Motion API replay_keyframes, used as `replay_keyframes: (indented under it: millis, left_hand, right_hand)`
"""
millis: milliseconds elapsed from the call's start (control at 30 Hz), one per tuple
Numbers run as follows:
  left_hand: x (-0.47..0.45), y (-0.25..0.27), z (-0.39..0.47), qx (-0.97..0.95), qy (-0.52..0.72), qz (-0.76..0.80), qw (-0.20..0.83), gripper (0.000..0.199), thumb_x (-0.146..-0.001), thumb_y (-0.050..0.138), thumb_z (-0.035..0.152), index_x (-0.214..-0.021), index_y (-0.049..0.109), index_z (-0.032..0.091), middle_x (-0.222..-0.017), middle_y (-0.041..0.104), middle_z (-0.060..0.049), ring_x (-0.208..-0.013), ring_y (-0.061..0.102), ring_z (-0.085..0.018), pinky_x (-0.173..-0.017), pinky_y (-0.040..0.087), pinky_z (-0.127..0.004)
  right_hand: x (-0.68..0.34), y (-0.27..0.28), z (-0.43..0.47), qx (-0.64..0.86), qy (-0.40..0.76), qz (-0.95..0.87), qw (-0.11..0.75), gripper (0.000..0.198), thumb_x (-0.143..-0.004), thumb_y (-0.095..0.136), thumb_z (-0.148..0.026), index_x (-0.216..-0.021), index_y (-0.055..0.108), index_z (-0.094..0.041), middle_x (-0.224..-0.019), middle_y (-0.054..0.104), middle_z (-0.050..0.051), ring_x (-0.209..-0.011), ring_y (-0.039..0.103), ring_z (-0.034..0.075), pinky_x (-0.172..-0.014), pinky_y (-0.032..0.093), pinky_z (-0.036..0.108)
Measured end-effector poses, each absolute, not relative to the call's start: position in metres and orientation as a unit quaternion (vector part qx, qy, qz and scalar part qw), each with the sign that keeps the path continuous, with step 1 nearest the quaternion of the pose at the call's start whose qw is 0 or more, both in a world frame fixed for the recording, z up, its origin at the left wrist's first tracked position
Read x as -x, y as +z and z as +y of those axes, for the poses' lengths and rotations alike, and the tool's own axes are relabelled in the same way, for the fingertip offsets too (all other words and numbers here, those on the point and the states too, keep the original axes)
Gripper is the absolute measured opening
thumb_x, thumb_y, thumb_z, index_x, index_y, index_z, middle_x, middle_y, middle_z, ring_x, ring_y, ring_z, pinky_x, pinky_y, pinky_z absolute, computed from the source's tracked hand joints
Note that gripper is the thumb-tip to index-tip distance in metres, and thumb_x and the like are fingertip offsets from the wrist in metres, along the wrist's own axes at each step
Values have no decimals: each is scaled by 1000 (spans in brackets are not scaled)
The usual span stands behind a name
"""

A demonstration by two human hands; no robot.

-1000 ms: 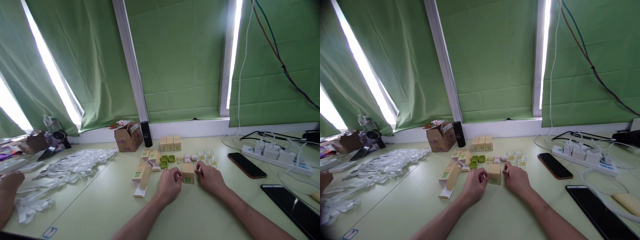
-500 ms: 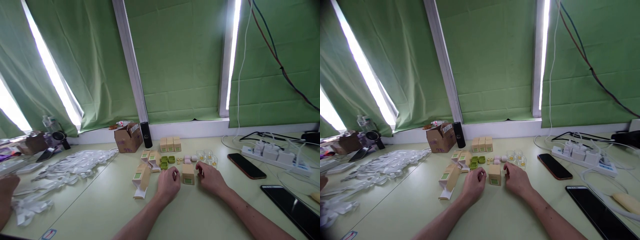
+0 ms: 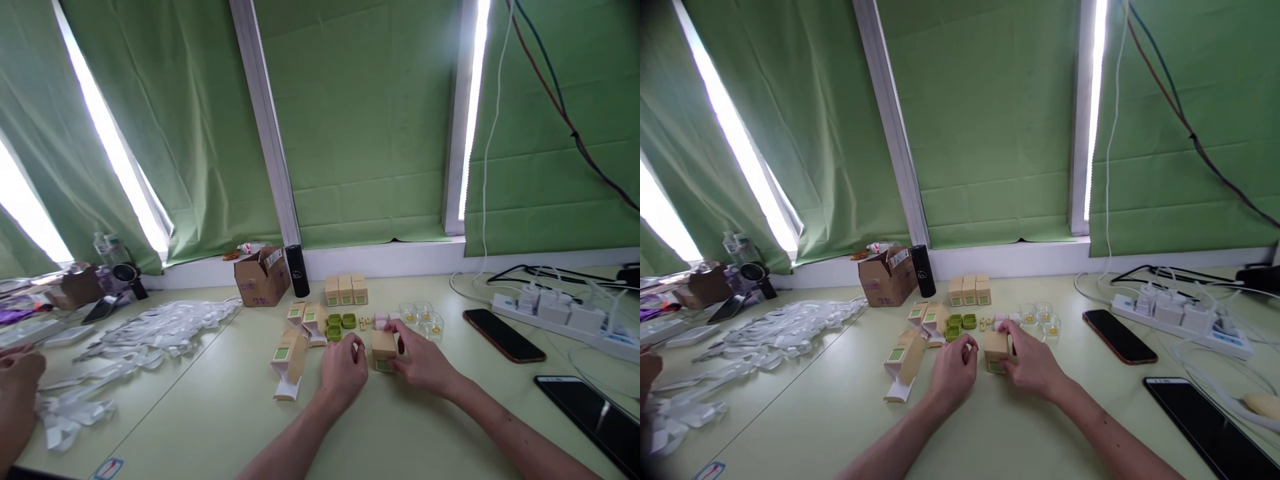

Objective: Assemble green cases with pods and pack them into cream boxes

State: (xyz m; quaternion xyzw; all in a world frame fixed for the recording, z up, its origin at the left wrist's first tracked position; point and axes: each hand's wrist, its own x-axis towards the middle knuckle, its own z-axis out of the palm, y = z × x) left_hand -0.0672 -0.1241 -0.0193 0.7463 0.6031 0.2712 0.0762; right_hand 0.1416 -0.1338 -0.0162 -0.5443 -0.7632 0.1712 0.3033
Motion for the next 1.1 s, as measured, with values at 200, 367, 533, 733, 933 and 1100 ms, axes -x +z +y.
replay_keyframes:
  millis: [200, 367, 533, 733, 933, 1100]
  left_hand:
    - [66, -16, -127, -745, 266, 607, 72, 15, -90, 54, 17, -92, 68, 23, -62, 65, 3, -63, 60, -17, -66, 33, -27]
    - [65, -14, -130, -748, 257, 608, 72, 15, -90, 53, 18, -93, 67, 25, -61, 65, 4, -64, 61, -18, -73, 37, -29]
    - [66, -19, -128, -752, 261, 602, 66, 16, -89, 52, 18, -94, 66, 24, -59, 64, 4, -62, 59, -18, -79, 39, -30]
    - [66, -23, -126, -758, 267, 592, 58, 17, -89, 51, 17, -93, 66, 25, -57, 61, 4, -60, 57, -18, -79, 40, -30]
    - [66, -26, -125, -759, 276, 586, 64, 15, -89, 52, 17, -90, 65, 24, -55, 59, 4, -58, 55, -18, -78, 39, -30]
    - [66, -27, -125, -762, 275, 583, 63, 15, -89, 52, 17, -91, 65, 25, -54, 57, 5, -56, 54, -17, -78, 39, -30]
  right_hand:
    - [-143, 1, -114, 511, 189, -779, 309, 51, -71, 68, -14, -119, 54, -25, -110, 72, 3, -90, 67, 21, -73, 46, 27]
    - [-158, 29, -62, 548, 161, -751, 332, 47, -76, 68, -13, -122, 58, -23, -105, 74, 4, -76, 67, 18, -71, 48, 27]
    - [-167, 36, 2, 589, 140, -723, 334, 42, -84, 67, -14, -124, 56, -20, -116, 71, 9, -83, 68, 18, -78, 50, 28]
    - [-159, 20, 43, 631, 125, -710, 288, 36, -95, 69, -25, -129, 60, -18, -123, 67, 10, -102, 68, 21, -90, 57, 38]
    - [-143, 4, 50, 650, 104, -713, 242, 38, -99, 65, -38, -131, 61, -18, -131, 64, 9, -110, 67, 24, -92, 59, 46]
    - [-139, 1, 32, 663, 61, -713, 219, 41, -98, 57, -20, -138, 48, -14, -123, 63, 18, -103, 66, 25, -86, 49, 35]
